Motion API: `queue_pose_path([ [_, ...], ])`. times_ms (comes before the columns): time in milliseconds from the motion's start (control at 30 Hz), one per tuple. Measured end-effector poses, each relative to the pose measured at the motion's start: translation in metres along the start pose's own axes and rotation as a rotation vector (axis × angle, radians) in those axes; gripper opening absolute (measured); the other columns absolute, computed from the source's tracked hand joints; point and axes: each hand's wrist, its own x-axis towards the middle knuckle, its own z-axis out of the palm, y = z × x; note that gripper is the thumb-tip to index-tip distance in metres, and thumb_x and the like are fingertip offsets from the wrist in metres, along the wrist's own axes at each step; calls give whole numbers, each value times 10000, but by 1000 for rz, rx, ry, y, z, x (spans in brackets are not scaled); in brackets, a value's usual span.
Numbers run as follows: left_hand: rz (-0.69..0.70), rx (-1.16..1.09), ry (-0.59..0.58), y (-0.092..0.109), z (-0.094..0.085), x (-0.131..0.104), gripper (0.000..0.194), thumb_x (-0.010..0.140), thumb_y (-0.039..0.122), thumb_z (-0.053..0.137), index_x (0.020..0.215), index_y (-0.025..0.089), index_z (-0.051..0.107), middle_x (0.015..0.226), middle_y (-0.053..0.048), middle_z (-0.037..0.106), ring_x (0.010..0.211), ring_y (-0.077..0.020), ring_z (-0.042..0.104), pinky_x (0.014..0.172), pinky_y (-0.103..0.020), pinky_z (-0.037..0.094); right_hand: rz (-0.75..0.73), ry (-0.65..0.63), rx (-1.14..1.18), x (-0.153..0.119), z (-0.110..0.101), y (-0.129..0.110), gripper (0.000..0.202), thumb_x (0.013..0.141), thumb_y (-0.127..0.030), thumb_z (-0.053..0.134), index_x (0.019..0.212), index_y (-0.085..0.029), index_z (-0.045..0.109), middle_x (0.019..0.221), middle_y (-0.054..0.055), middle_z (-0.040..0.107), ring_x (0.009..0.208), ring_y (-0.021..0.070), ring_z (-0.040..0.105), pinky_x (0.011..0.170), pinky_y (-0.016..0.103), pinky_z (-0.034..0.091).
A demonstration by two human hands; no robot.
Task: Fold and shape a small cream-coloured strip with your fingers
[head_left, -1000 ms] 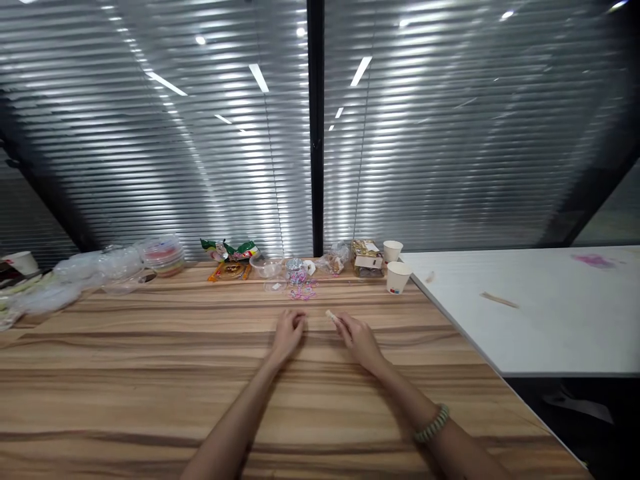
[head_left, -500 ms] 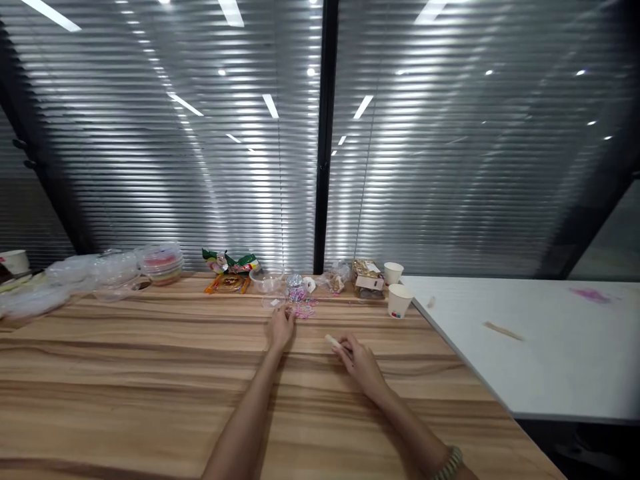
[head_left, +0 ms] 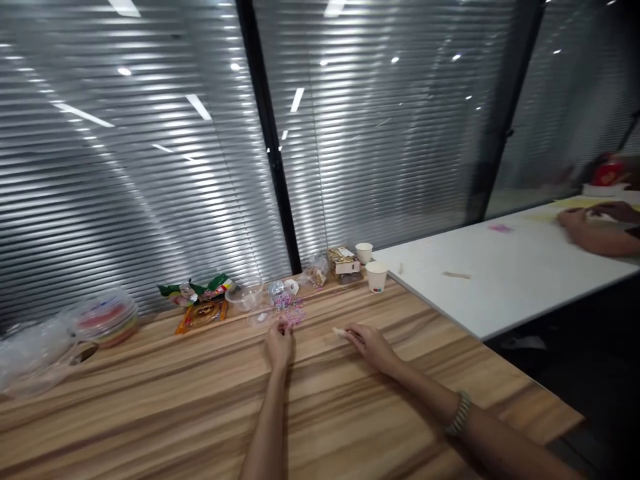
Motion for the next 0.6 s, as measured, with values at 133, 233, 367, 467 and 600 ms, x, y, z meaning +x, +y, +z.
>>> queue_pose_path([
  [133,7,-26,-9,1,-4,-2,250,753,331,519,907,163,621,777,-90,666,764,-235,602,653,-276,387,25,5,-4,1,-2,-2,241,877,-324,426,871,-176,615,726,34,638,637,158,571,574,227,384],
  [233,10,-59,-27,1,-6,-7,231,748,308,528,883,154,635,797,-91,670,786,-232,602,693,-281,397,57,-2,83,2,-1,-2,251,876,-313,413,925,-164,609,677,22,623,612,149,561,580,231,400],
  [367,-10,-112,-58,2,-6,-16,173,749,257,541,821,139,645,802,-90,662,789,-218,595,733,-292,402,67,-47,325,2,1,-11,337,853,-374,437,1064,-140,553,805,50,629,705,155,572,628,261,448],
  [467,-38,-165,-87,1,-4,-19,138,750,257,569,794,147,639,787,-66,650,798,-202,588,761,-300,411,40,-212,557,2,5,-37,417,834,-413,469,1144,-136,500,894,74,629,732,150,591,622,255,473],
  [600,-82,-269,-152,-2,-2,-19,212,811,301,530,920,126,585,925,-57,603,848,-172,569,773,-354,454,-190,-476,520,18,39,-95,319,872,-379,424,1038,-163,590,807,40,654,627,129,605,580,224,481],
])
